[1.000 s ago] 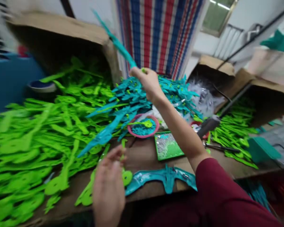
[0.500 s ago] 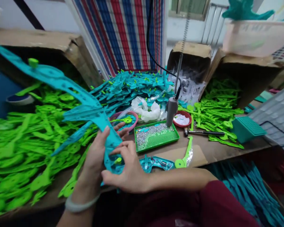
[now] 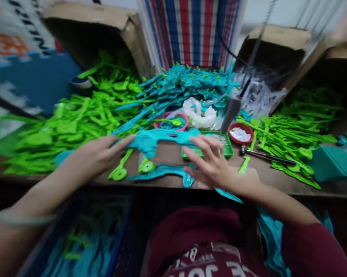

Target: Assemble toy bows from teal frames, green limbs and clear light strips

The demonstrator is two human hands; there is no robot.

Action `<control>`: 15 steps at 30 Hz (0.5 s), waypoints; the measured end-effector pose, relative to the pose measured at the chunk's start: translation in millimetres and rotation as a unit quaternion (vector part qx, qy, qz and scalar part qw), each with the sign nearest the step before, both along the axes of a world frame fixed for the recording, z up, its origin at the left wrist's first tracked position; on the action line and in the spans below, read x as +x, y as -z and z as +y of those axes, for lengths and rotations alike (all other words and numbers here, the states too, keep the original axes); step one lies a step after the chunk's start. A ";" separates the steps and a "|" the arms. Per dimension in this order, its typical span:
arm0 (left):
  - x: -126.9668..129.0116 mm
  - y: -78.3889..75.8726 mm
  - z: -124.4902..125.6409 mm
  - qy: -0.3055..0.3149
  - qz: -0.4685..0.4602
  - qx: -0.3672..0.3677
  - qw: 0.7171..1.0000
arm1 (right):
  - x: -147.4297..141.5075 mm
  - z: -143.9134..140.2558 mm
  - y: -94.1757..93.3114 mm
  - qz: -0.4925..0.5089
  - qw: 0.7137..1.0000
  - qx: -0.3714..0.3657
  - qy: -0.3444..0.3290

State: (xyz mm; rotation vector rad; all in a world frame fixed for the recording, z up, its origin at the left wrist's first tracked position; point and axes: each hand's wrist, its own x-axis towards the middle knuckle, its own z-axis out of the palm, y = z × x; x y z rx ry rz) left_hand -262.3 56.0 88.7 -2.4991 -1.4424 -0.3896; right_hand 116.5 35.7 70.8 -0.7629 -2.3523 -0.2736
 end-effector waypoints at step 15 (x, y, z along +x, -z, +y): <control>15.2 42.7 9.5 0.100 -0.198 -0.030 0.975 | 24.2 -0.6 58.1 -0.163 0.941 -0.294 0.017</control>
